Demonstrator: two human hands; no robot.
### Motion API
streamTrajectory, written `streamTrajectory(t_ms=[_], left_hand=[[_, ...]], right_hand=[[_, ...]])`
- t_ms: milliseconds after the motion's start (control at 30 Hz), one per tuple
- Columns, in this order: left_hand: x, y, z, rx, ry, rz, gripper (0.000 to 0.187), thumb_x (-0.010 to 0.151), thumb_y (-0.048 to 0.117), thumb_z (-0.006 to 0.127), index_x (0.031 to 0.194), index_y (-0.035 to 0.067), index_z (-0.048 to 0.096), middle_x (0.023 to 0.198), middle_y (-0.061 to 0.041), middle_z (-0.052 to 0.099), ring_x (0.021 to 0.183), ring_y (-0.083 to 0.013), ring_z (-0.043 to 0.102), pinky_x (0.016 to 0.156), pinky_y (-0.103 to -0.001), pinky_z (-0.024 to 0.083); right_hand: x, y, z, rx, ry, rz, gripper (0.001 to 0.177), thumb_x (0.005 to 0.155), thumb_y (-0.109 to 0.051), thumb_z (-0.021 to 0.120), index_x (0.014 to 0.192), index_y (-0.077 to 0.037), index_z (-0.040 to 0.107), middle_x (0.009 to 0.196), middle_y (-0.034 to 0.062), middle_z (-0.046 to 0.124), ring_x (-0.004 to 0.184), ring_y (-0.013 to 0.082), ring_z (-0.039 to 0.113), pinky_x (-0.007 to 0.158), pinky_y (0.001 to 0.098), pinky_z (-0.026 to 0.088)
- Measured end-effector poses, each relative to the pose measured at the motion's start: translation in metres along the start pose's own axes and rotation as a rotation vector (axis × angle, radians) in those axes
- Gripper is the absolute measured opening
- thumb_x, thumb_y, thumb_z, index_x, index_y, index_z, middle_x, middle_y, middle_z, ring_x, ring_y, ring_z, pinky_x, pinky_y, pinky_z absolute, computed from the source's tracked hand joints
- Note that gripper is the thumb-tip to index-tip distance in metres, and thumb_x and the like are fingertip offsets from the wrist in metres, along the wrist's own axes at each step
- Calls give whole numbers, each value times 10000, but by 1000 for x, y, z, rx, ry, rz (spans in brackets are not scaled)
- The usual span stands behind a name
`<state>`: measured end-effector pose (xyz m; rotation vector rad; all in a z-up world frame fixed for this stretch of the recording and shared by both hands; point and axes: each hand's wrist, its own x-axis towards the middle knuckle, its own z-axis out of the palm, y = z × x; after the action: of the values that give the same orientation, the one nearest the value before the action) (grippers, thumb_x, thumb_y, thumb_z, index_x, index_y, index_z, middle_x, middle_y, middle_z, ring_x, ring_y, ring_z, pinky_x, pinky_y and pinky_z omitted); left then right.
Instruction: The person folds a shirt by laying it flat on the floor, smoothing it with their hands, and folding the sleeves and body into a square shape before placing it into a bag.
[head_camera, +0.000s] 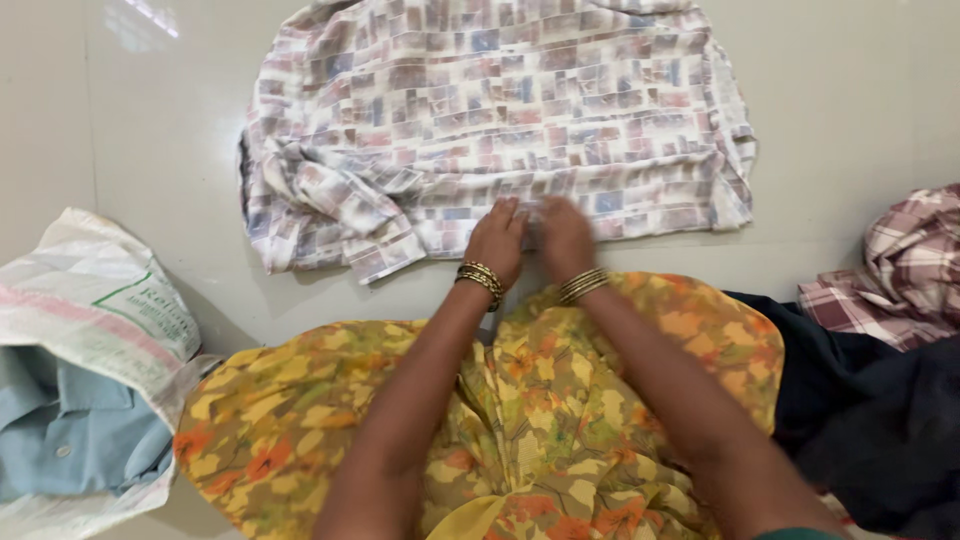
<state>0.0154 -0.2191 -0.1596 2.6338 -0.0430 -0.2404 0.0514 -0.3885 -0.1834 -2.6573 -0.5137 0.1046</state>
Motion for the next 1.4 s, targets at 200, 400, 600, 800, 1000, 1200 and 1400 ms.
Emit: streamTrajectory(t_ms=[200,400,600,800,1000,1200,1400], left_hand=[[-18,1,-44,174,-218,-214,690,979,612,392,1581,307,247,1688,12,38,1553,-252,2,1242,-511,57],[-24,-31,-45,205,-37,-252,819,924,698,447,1612,307,235,1712,18,32,1567,-269,-3,1246,-497,21],[-28,-37,-47,223,-62,-180,944,864,809,475,1613,280,249,1720,-62,49,1566,-334,-15,1236,-545,14],[-28,-25,-59,336,-143,-23,913,735,842,535,1494,350,404,1662,-91,77,1513,-353,25,1171,-622,76],[-34,-35,-21,231,234,267,242,885,376,747,1020,194,662,1422,-105,552,1401,-321,444,1140,-548,352],[-32,-41,-11,121,393,294,142,866,203,756,935,156,641,1264,-85,657,1311,-308,560,1082,-524,417],[-30,-40,-14,39,335,234,170,849,191,764,954,137,642,1244,-89,652,1315,-314,551,1083,-535,408]], right_hand=[[6,-1,-51,-287,-438,349,801,984,-695,269,1639,-291,43,1702,23,-133,1556,298,-115,1229,579,-28],[18,89,-60,-228,-357,644,842,966,-683,391,1634,-296,54,1699,47,-120,1550,324,-110,1227,608,13],[-4,251,-109,151,199,493,263,965,-223,702,1191,-97,747,1269,136,738,1112,238,693,1028,330,524],[-35,180,-164,4,-112,975,420,801,-353,859,1082,-57,760,1115,182,765,991,309,727,918,410,567],[-15,128,-164,-177,-129,1083,596,834,-465,787,1249,-64,638,1190,222,689,1094,396,663,909,509,536],[-17,147,-154,-14,-49,1214,369,957,-249,658,1228,1,647,1201,240,698,1083,398,697,881,465,567],[-20,200,-136,970,447,1447,236,987,-14,458,1174,22,596,1007,194,728,770,274,752,672,431,650]])
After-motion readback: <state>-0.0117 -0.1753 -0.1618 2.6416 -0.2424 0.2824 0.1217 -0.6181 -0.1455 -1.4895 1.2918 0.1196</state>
